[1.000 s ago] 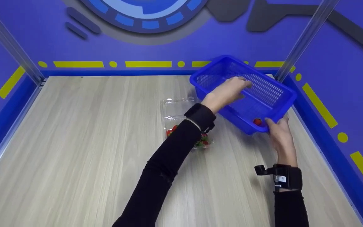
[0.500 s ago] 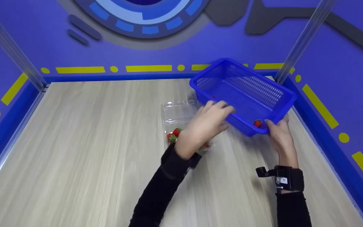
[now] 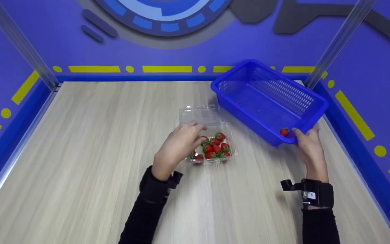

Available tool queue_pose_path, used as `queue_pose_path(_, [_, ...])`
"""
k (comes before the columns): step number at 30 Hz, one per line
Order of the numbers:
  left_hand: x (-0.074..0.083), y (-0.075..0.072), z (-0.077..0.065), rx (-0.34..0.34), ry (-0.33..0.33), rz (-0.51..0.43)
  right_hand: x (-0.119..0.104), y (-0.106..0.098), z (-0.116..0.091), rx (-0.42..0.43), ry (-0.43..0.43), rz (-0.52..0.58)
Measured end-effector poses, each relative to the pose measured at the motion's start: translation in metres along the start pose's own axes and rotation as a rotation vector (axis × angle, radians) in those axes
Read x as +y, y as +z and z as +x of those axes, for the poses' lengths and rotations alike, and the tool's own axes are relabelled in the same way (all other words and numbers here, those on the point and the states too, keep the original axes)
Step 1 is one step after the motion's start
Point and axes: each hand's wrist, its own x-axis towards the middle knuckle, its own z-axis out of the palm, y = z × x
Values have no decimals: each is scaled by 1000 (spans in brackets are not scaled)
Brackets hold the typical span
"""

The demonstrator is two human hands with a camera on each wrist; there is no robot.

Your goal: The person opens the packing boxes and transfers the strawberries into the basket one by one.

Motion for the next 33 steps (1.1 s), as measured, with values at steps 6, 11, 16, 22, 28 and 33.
queue_pose_path(6, [-28,21,14,-65,-1,-8,1,0,0,11,-18,-25])
queue_pose_path(11, [-41,40,28,-90,-5,12,2,2,1,11,-15,-43])
queue_pose_path(16, [-45,54,36,-77,-45,63,1,1,1,28,-12,-71])
queue_pose_path(22, [-45,66,39,-43,-20,156,0,-1,1,24,2,-97])
queue_pose_path(28, [-43,74,41,8,-17,265,0,-2,0,18,10,-69])
queue_pose_path(33, [-43,77,43,27,-46,277,0,-1,0,27,-3,-69])
